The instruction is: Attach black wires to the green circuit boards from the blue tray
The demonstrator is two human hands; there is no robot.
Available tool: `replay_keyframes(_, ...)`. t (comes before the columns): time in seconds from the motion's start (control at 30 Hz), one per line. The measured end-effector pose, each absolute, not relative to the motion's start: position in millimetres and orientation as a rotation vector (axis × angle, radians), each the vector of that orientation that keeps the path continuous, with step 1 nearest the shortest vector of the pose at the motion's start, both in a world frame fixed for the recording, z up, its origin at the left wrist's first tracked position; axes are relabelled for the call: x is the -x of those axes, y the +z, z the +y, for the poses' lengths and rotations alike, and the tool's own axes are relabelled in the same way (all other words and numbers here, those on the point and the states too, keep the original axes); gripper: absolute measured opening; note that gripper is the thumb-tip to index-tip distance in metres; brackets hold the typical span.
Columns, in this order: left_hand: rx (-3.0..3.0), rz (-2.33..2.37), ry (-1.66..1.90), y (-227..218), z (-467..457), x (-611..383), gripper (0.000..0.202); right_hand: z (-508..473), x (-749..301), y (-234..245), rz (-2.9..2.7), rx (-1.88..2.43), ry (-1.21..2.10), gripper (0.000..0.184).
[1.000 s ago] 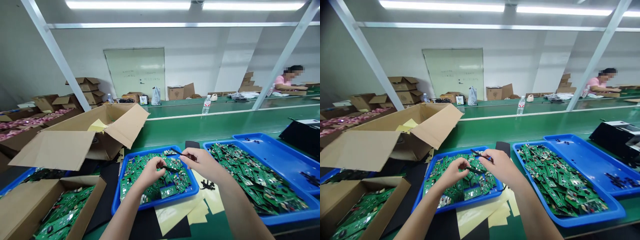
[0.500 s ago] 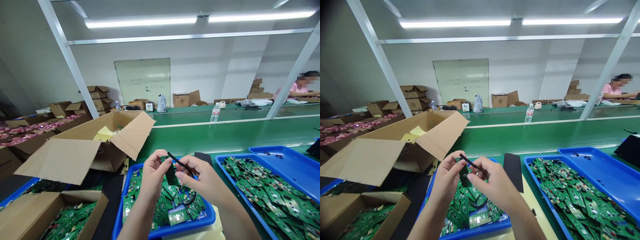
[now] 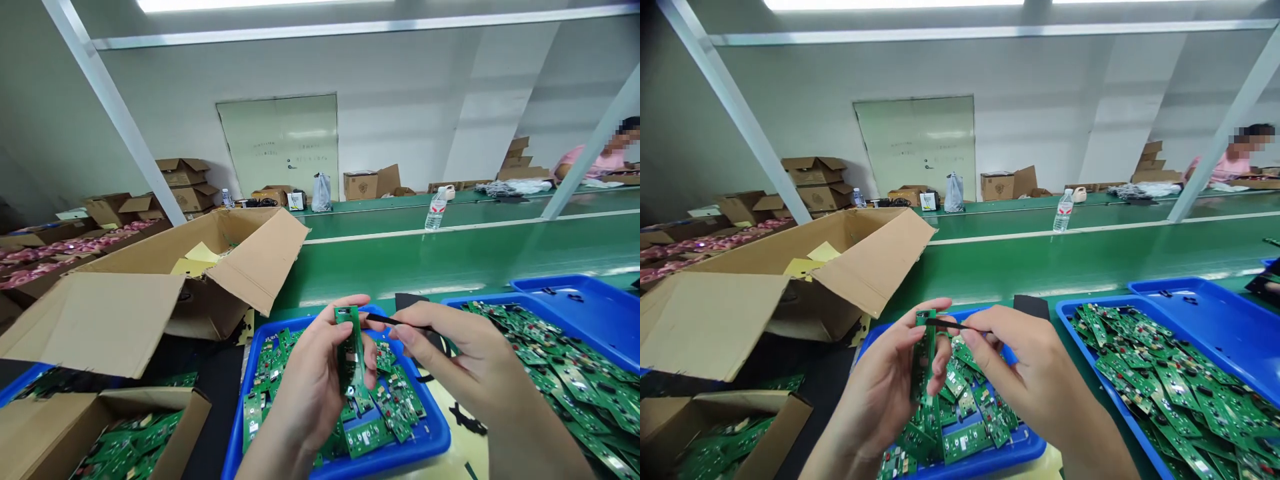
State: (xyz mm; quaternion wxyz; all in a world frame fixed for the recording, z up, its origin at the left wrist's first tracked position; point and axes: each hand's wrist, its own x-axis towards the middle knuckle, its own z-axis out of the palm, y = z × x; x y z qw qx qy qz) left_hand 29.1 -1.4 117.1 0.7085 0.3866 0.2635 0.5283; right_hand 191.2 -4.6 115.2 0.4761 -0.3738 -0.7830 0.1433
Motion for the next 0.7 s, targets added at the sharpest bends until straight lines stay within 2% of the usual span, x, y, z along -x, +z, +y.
replay_keyframes(0.23,-0.964,0.635,1.101,116.6,-4.3,-23.9,0.034,-5.8,-195.9,116.5,-1.971,0.898,0.212,0.015)
replay_keyframes(0.5,-0.98,0.624,1.167,115.7,-6.2,-25.6,0.035,-2.6,-189.1,115.3,-2.123,0.784,-0.003,0.018)
replay_keyframes(0.7,-0.948,0.638,1.168,117.5,-8.1,-23.6,0.038,-0.9,-188.0,113.7,-2.157,0.775,-0.036,0.019)
